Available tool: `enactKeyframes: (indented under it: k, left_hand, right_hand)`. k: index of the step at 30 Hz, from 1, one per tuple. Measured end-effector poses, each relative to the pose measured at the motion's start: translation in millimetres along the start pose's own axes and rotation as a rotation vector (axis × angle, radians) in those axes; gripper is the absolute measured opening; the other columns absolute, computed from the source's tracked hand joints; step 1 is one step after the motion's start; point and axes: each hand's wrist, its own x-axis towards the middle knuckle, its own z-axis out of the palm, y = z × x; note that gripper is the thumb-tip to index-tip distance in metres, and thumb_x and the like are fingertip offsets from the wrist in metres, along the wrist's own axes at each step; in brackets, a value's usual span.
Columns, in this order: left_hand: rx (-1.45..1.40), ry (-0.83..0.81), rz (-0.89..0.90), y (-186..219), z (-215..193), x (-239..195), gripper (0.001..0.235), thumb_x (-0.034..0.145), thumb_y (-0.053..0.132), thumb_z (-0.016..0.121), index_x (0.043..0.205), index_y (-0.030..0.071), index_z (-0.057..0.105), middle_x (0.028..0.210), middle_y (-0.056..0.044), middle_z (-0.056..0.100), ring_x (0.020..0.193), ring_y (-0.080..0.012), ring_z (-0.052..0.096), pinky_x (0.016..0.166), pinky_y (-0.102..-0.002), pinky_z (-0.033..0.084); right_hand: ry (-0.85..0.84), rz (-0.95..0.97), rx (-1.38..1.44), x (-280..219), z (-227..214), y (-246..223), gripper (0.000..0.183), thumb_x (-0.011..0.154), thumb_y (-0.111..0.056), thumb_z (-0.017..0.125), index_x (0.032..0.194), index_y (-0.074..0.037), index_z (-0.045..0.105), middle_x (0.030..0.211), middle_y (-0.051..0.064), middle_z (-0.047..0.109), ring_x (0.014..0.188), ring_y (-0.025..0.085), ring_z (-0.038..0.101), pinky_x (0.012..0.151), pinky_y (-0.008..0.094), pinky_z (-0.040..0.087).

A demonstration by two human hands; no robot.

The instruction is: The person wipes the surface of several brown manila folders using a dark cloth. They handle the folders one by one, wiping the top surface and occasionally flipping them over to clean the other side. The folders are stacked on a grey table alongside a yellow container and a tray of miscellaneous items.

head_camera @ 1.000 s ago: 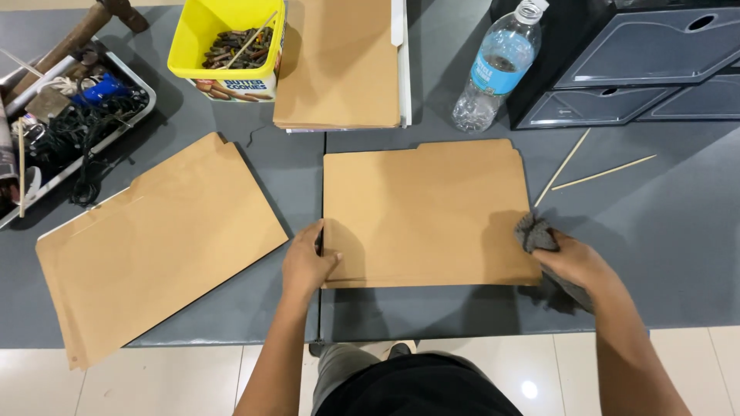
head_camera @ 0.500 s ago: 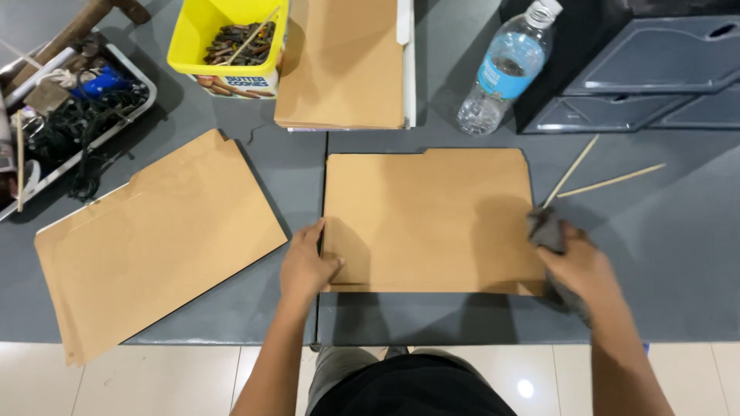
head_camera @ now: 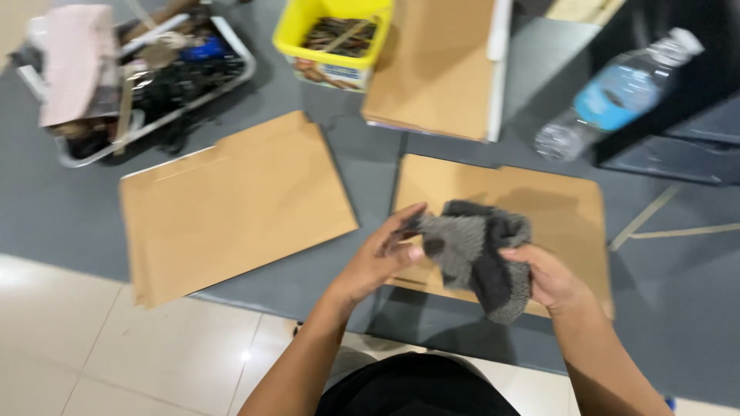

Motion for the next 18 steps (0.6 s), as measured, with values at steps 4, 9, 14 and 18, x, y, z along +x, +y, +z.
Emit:
enactKeyframes:
  k: [4, 9, 14, 18]
  left_hand:
    - [-0.122, -0.005, 0.045, 11.2, -51.3, -34.9, 0.067, 0.089, 0.010, 0.079, 0.150, 0.010, 0.050, 0.140, -0.005, 0.059, 0.132, -0.0171, 0.055, 0.114, -0.034, 0.044]
    - [0.375, 0.515, 0.242, 37.0, -135.1, -73.9, 0.053, 0.088, 0.001, 0.077, 0.138, 0.008, 0.060, 0.127, -0.006, 0.066, 0.112, -0.0150, 0.066, 0.099, -0.031, 0.057]
    - [0.436, 0.863, 0.287, 72.8, -177.1, -108.2, 0.060, 0.085, 0.006, 0.078, 0.140, 0.007, 0.054, 0.127, -0.007, 0.064, 0.111, -0.0161, 0.064, 0.092, -0.031, 0.056]
    - [0.159, 0.607, 0.242, 94.9, -198.7, -123.7, 0.063, 0.089, 0.009, 0.077, 0.146, 0.006, 0.050, 0.130, -0.009, 0.063, 0.115, -0.0148, 0.063, 0.098, -0.029, 0.054]
  right_hand:
    - [-0.090, 0.157, -0.134, 58.4, 58.3, 25.1, 0.045, 0.091, -0.014, 0.063, 0.130, 0.008, 0.060, 0.119, 0.021, 0.071, 0.103, 0.031, 0.071, 0.090, 0.044, 0.057]
    - [-0.058, -0.080, -0.536, 130.8, 155.8, 45.9, 0.040, 0.089, -0.007, 0.066, 0.127, 0.004, 0.064, 0.115, 0.012, 0.071, 0.103, 0.020, 0.070, 0.090, 0.036, 0.056]
    - [-0.136, -0.075, -0.378, 160.5, 266.6, 65.0, 0.036, 0.094, -0.011, 0.065, 0.126, 0.004, 0.065, 0.116, 0.012, 0.072, 0.104, 0.023, 0.069, 0.089, 0.037, 0.057]
    - [-0.187, 0.095, -0.409, 184.1, 321.6, 99.4, 0.045, 0.085, -0.009, 0.064, 0.129, -0.007, 0.063, 0.117, 0.009, 0.073, 0.102, 0.022, 0.071, 0.087, 0.039, 0.058]
